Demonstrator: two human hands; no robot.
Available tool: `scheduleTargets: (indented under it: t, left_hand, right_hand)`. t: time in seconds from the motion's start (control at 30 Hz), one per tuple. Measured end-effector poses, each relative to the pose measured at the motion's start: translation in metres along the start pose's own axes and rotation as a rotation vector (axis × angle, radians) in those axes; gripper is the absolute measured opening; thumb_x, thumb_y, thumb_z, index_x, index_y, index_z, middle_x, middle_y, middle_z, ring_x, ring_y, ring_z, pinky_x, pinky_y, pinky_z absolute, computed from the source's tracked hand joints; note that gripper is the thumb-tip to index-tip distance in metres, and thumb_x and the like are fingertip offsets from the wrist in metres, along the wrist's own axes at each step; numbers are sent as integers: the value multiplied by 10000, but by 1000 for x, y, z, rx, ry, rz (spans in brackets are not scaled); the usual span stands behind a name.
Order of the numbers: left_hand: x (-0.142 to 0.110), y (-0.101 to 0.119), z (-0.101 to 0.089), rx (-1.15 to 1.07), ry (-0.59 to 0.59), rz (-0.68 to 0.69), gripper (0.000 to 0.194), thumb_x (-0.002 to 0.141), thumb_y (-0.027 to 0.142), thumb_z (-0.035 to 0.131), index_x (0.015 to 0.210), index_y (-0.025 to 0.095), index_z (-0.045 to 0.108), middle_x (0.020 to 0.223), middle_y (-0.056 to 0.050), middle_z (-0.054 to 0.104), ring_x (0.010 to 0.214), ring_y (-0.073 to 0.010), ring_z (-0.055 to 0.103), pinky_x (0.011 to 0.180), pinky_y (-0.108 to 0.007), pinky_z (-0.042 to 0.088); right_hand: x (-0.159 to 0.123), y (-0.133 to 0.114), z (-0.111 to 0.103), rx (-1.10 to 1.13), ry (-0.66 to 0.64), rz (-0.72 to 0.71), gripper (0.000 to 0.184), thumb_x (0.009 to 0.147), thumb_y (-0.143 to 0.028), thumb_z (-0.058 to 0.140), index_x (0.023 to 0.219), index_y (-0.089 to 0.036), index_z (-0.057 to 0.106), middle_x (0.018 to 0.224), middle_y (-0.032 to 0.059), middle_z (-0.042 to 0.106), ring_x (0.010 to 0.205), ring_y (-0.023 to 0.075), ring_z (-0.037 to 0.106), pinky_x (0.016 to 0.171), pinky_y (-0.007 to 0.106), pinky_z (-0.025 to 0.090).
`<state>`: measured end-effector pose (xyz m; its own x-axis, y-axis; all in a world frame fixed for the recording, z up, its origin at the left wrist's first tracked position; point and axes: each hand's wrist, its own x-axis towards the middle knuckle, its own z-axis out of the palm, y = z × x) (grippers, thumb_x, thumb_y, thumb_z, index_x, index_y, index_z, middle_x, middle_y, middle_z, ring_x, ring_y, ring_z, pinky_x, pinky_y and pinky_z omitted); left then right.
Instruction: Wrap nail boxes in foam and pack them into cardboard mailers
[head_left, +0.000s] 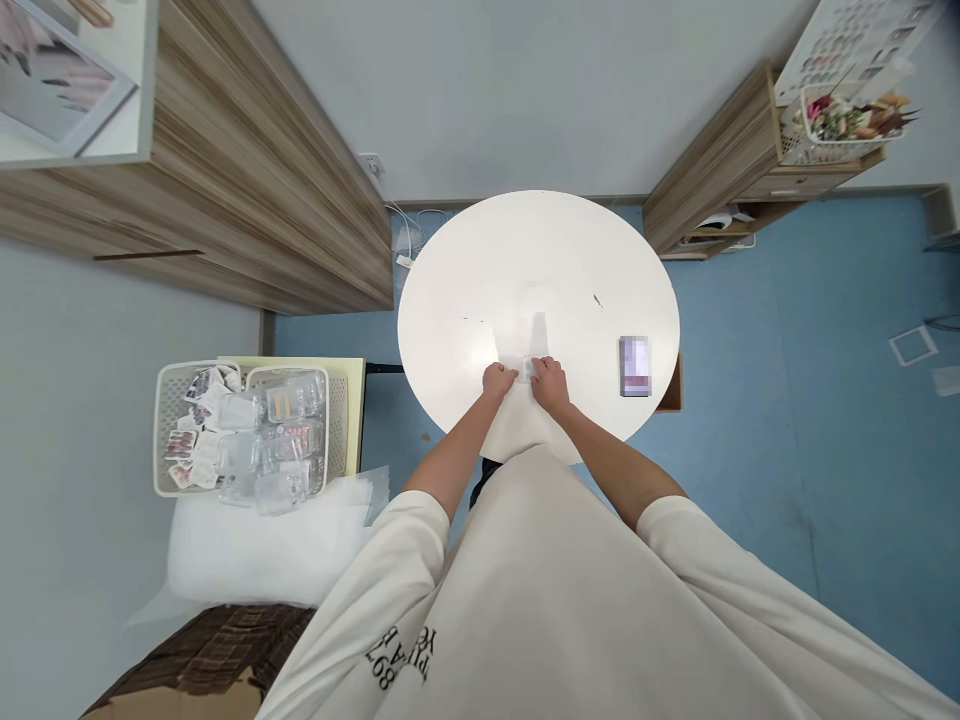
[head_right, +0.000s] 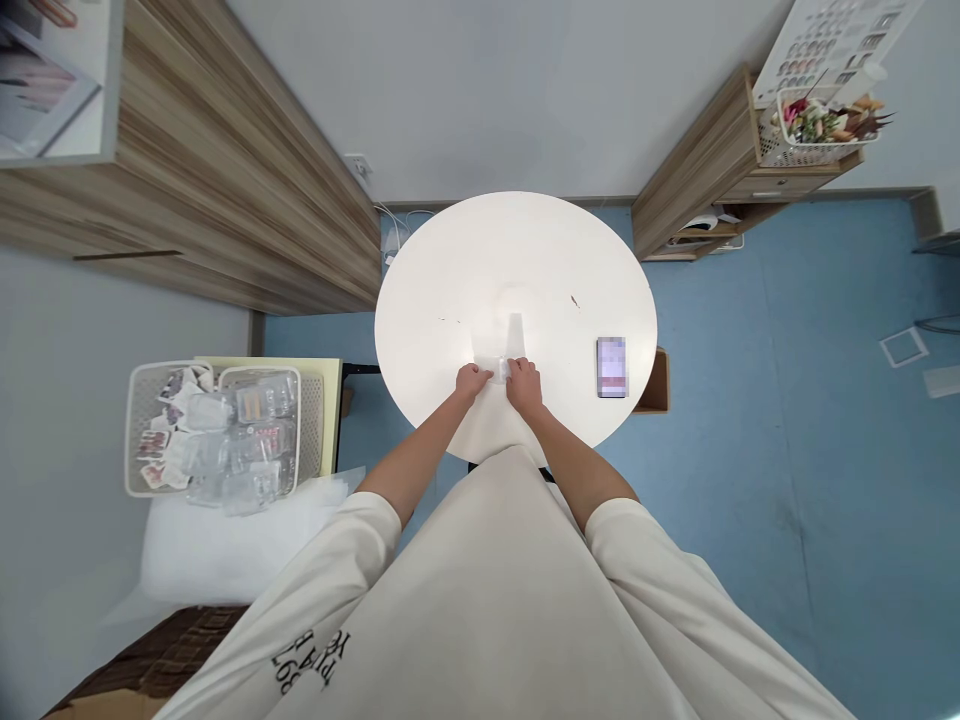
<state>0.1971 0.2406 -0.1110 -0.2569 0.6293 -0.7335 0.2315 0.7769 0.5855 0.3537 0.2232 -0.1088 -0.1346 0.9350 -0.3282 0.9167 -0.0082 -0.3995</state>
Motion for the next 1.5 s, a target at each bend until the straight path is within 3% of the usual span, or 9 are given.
scheduleTargets:
  t: [0.13,0.3,0.7,0.83,1.0,1.17,1.27,1.37,1.5]
  left_hand:
    - [-3,2,9,-18,-27,60,341,721,186,779,819,232,455,811,31,534,728,-136,581,667,-265,442]
    - [-6,8,21,-200,-59,-94,451,748,225,787,1087,206,490,920,-23,625,760,-151,652,687,-279,489]
    - [-23,19,37,133,-108,214,211,879,200,566,1080,215,630,1032,-61,732,971,-212,666,838,-319,507]
    - [-27,19,35,139,-139,260,305,893,135,481,1145,213,633,1130,-67,723,1044,-201,667,919,-326,499]
    - [-27,18,33,83,-203,222,409,855,77,478,1219,213,605,1200,-68,689,1017,-174,697,900,-309,517]
    - [-26,17,31,74,-229,235,413,857,77,495,1229,222,598,1170,-62,691,998,-182,702,925,-323,517]
    - [-28,14,33,154,-115,326,417,840,65,501,1211,216,617,1234,-90,656,1133,-219,643,1014,-364,488]
    - [-33,11,35,246,-9,409,509,795,32,501,1254,224,608,1405,-103,542,1281,-251,544,1081,-393,455]
    - [-38,8,36,349,-77,498,570,787,19,482,1306,230,589,1435,-102,490,1248,-266,555,1049,-409,480]
  right_hand:
    - [2,5,1,54,-6,4,478,924,-165,517,1400,-200,502,1344,143,530,1185,303,491,971,418,441]
    - [6,13,6,113,10,-11,478,912,-176,536,1389,-200,507,1328,139,542,1174,306,503,979,429,449]
    - [10,29,9,255,30,-98,522,849,-124,518,1366,-193,524,1279,144,571,1129,309,537,969,468,484]
    - [-1,32,2,381,58,-132,628,834,-125,476,1452,-198,390,1310,145,538,1141,290,542,939,471,516]
    - [-15,35,-4,408,28,-194,471,871,-169,470,1340,-195,496,1395,164,418,1042,257,587,758,405,556]
    - [-19,31,-5,236,-7,-201,446,884,-105,454,1289,-204,611,1446,158,419,1236,288,508,970,469,504]
    - [-21,28,-5,118,18,-120,452,893,-103,480,1301,-220,635,1501,156,412,1331,332,438,1081,541,410]
    - [-22,27,-4,132,-3,-48,466,901,-126,496,1340,-226,618,1577,146,352,1330,342,447,1059,545,432]
    - [-20,28,-4,186,-29,-50,465,899,-155,518,1351,-210,610,1617,132,301,1310,343,456,1017,519,478]
